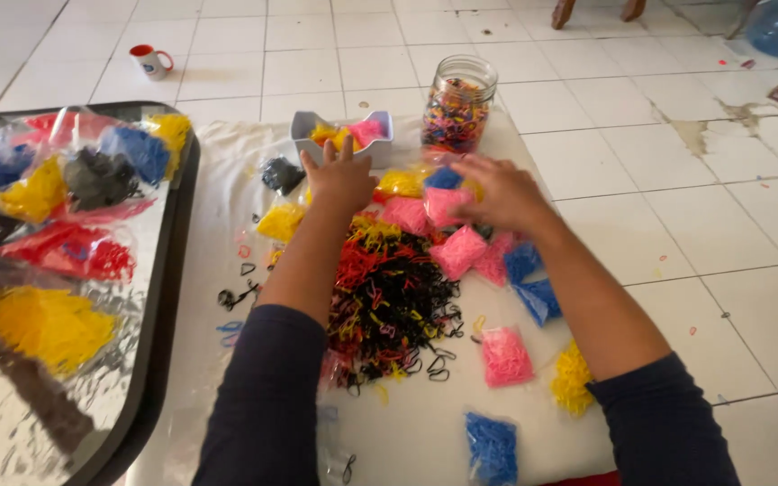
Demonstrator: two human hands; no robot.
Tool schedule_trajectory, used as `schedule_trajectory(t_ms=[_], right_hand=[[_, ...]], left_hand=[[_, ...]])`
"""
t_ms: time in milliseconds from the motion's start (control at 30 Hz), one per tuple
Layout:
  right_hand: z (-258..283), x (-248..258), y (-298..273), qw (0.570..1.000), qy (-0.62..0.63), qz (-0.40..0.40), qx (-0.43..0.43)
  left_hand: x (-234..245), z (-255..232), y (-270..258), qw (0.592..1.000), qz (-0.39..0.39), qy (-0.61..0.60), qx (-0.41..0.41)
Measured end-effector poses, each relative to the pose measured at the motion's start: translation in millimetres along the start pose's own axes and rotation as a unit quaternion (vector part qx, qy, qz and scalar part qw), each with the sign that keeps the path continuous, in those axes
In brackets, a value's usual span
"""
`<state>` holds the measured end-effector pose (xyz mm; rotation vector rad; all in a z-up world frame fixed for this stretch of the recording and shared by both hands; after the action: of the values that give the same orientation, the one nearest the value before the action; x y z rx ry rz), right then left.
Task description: Sorting colorful rubber bands by color into different piles and bags
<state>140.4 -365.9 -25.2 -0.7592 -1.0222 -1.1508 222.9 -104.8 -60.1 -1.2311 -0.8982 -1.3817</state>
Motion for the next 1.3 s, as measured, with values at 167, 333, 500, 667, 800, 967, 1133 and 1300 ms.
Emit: schedule_trajectory(t_ms=[167,333,500,667,800,967,1133,1300], right_hand=[[-10.8,24.4,2.8,0.984,0.061,-0.134,0.100],[2.1,-0.5,37.2,0.996,-0.017,-0.071,0.047],[50.9,-0.4,22.2,0.920,-0.055,-0.269,0.279],[180.3,-27.2,-112.4,0.863,-0.018,-0.291,0.413],[237.3,-74.2,-196.4,0.836,0.006,-0.177,0.519],[246.4,-129.8,-214.2,0.817,0.060,-0.010,0.573],[223.7,-60.7,-222.2,0.852,0.176,0.038,0.493],[138.8,-21.2,-256.0,0.919,0.068,0.066,0.382]], left_hand=[[35.4,16.8,-85.3,0.999,-0.041,-0.006,-0.024],[30.0,39.4,-148.0,0.995,-0.086,-0.050,-0.025],[32.2,52.9,-217.9,0.979,-0.156,-0.127,-0.031],[33.1,65.7,-320.7,0.976,-0.105,-0.187,-0.043],[-13.7,70.7,-387.1,0.995,0.063,-0.076,-0.019],[-87.8,94.0,-395.8,0.988,0.069,-0.135,-0.023],[-76.2,116.2,-413.5,0.960,-0.087,-0.266,-0.021],[-75.9,130.5,-432.4,0.935,-0.056,-0.331,0.112]])
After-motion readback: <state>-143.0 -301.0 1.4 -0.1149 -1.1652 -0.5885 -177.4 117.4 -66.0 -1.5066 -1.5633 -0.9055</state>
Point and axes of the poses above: each hand's wrist, its own y-axis towards the middle knuckle, its own x-axis out of the back of the hand, z = x × y, the point moved 4 cm from there along y, towards the middle knuckle, and after that the axes turned 11 degrees about y, right-handed, at the moved point
